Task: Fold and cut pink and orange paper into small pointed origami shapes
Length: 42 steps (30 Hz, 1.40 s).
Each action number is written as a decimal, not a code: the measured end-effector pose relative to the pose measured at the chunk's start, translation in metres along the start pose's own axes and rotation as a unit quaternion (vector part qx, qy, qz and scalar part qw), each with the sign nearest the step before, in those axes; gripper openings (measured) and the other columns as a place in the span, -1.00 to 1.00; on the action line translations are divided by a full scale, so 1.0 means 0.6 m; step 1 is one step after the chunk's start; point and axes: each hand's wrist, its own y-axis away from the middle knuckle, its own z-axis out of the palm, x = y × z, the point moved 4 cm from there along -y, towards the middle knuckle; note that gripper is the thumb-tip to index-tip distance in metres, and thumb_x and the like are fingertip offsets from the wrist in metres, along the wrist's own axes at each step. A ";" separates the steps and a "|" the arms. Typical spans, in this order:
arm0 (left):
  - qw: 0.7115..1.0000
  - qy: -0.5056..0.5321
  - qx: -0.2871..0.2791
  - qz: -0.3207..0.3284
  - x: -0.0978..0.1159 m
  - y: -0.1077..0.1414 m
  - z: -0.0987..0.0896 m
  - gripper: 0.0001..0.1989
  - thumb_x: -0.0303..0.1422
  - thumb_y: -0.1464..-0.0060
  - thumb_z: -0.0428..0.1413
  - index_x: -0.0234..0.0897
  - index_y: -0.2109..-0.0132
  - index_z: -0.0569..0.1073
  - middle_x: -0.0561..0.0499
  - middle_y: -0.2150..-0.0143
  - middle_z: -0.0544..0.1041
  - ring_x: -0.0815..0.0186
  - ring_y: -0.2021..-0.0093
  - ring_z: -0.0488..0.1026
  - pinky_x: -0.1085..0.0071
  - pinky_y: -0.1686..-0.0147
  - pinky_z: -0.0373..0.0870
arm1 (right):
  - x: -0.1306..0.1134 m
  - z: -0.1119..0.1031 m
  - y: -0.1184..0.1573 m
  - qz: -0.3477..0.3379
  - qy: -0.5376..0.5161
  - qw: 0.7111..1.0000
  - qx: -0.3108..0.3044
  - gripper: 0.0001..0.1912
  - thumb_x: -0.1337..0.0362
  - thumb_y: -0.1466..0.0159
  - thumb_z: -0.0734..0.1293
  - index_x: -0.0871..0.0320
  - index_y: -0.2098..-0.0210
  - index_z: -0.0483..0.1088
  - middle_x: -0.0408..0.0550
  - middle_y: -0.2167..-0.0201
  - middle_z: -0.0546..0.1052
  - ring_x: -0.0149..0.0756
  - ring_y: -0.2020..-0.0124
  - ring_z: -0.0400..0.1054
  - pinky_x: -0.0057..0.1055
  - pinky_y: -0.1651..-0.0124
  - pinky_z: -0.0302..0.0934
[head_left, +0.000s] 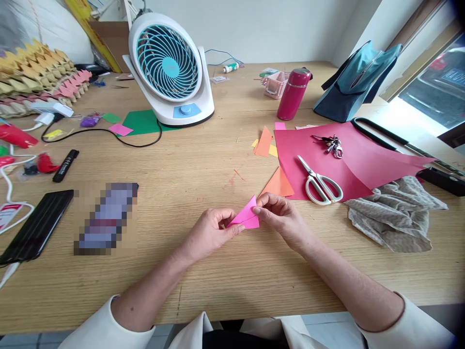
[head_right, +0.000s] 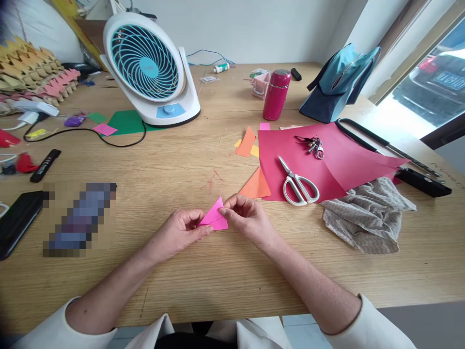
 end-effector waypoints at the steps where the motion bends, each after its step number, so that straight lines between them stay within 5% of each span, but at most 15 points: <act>1: 1.000 -0.012 -0.008 0.000 -0.001 0.000 0.001 -0.71 -0.27 -0.09 0.16 -0.28 0.49 0.29 0.16 0.53 0.16 0.46 0.51 0.11 0.50 0.52 0.04 | 0.001 -0.001 0.000 -0.002 -0.001 1.000 0.002 -0.66 0.04 -0.10 0.53 0.13 0.46 0.40 -0.18 0.51 0.42 -0.42 0.47 0.19 -0.44 0.41 0.09; 7: 0.998 -0.037 -0.039 -0.018 -0.007 0.003 0.004 -0.69 -0.31 -0.10 0.13 -0.27 0.51 0.21 0.16 0.52 0.12 0.46 0.50 0.07 0.50 0.52 0.00 | 0.006 -0.018 -0.004 -0.033 0.001 0.999 0.042 -0.73 0.12 -0.21 0.46 0.14 0.44 0.37 -0.21 0.54 0.36 -0.44 0.49 0.15 -0.45 0.41 0.07; 12: 0.990 0.097 -0.072 -0.067 -0.001 0.002 0.001 -0.75 -0.24 -0.08 0.18 -0.32 0.42 0.39 0.12 0.49 0.32 0.46 0.51 0.22 0.51 0.51 0.17 | -0.012 -0.024 0.003 -0.134 0.079 0.986 0.064 -0.92 0.23 -0.34 0.34 0.09 0.23 0.39 -0.13 0.35 0.40 -0.39 0.40 0.24 -0.40 0.33 0.19; 17: 0.966 0.231 -0.060 -0.101 0.000 0.002 -0.009 -0.66 -0.14 0.02 0.30 -0.34 0.39 0.44 0.10 0.48 0.39 0.51 0.55 0.24 0.56 0.57 0.19 | -0.034 -0.001 0.024 -0.324 0.366 0.872 0.013 -0.65 0.44 -0.32 0.27 0.02 -0.07 0.36 0.06 0.00 0.35 -0.16 -0.01 0.29 -0.19 0.04 0.29; 21: 0.949 0.274 -0.094 -0.127 -0.001 0.007 -0.005 -0.63 -0.10 0.03 0.33 -0.35 0.31 0.49 0.11 0.48 0.38 0.54 0.55 0.22 0.61 0.58 0.22 | -0.035 0.010 0.030 -0.374 0.422 0.826 -0.006 -0.74 0.48 -0.31 0.28 0.07 0.08 0.43 0.09 -0.05 0.34 -0.14 -0.02 0.30 -0.17 0.07 0.30; 26: 0.971 0.230 -0.004 -0.066 0.009 0.007 -0.021 -0.48 0.06 -0.18 0.09 -0.23 -0.07 0.45 -0.04 0.19 0.51 0.38 0.27 0.43 0.55 0.45 0.42 | -0.027 -0.003 0.019 -0.290 0.343 0.893 0.030 -0.94 0.35 -0.36 0.31 0.12 0.27 0.41 -0.09 0.35 0.44 -0.33 0.32 0.32 -0.35 0.25 0.22; 29: 0.983 0.181 0.043 -0.009 0.016 0.005 -0.027 -0.55 -0.01 -0.18 0.13 -0.23 -0.04 0.49 -0.06 0.10 0.52 0.30 0.12 0.44 0.50 0.36 0.49 | -0.005 -0.011 0.008 -0.164 0.271 0.948 0.034 -0.87 0.24 -0.35 0.35 0.13 0.32 0.38 -0.21 0.52 0.32 -0.42 0.50 0.14 -0.43 0.43 0.06; 32: 0.985 0.156 0.069 0.018 0.015 0.002 -0.029 -0.70 -0.14 -0.17 0.18 -0.30 0.16 0.54 0.01 0.32 0.49 0.37 0.28 0.42 0.52 0.40 0.46 | 0.013 -0.008 0.002 -0.085 0.166 0.982 0.008 -0.79 0.14 -0.31 0.39 0.14 0.31 0.37 -0.23 0.53 0.29 -0.44 0.52 0.09 -0.45 0.47 -0.01; 36: 0.985 0.137 0.102 0.003 0.008 -0.001 -0.029 -0.76 -0.23 -0.19 0.14 -0.35 0.27 0.53 0.07 0.46 0.43 0.44 0.46 0.36 0.54 0.49 0.40 | 0.013 0.001 0.003 -0.068 0.081 0.994 -0.024 -0.75 0.09 -0.35 0.34 0.12 0.11 0.37 -0.20 0.44 0.31 -0.43 0.49 0.14 -0.45 0.46 0.02; 39: 0.988 0.101 0.113 -0.002 0.004 -0.003 -0.026 -0.84 -0.32 -0.18 0.13 -0.34 0.21 0.52 0.12 0.53 0.39 0.46 0.52 0.35 0.54 0.50 0.39 | 0.003 0.005 0.007 -0.092 0.153 0.984 -0.029 -0.68 0.12 -0.38 0.30 0.09 -0.08 0.32 -0.18 0.39 0.33 -0.39 0.43 0.20 -0.43 0.40 0.09; 42: 0.990 0.059 0.127 0.017 0.003 -0.002 -0.024 -0.88 -0.37 -0.16 0.12 -0.29 0.17 0.49 0.11 0.45 0.44 0.46 0.50 0.37 0.54 0.50 0.40 | -0.006 0.007 0.011 -0.124 0.240 0.962 -0.045 -0.71 0.17 -0.38 0.32 0.10 -0.06 0.33 -0.11 0.27 0.41 -0.38 0.36 0.24 -0.41 0.32 0.15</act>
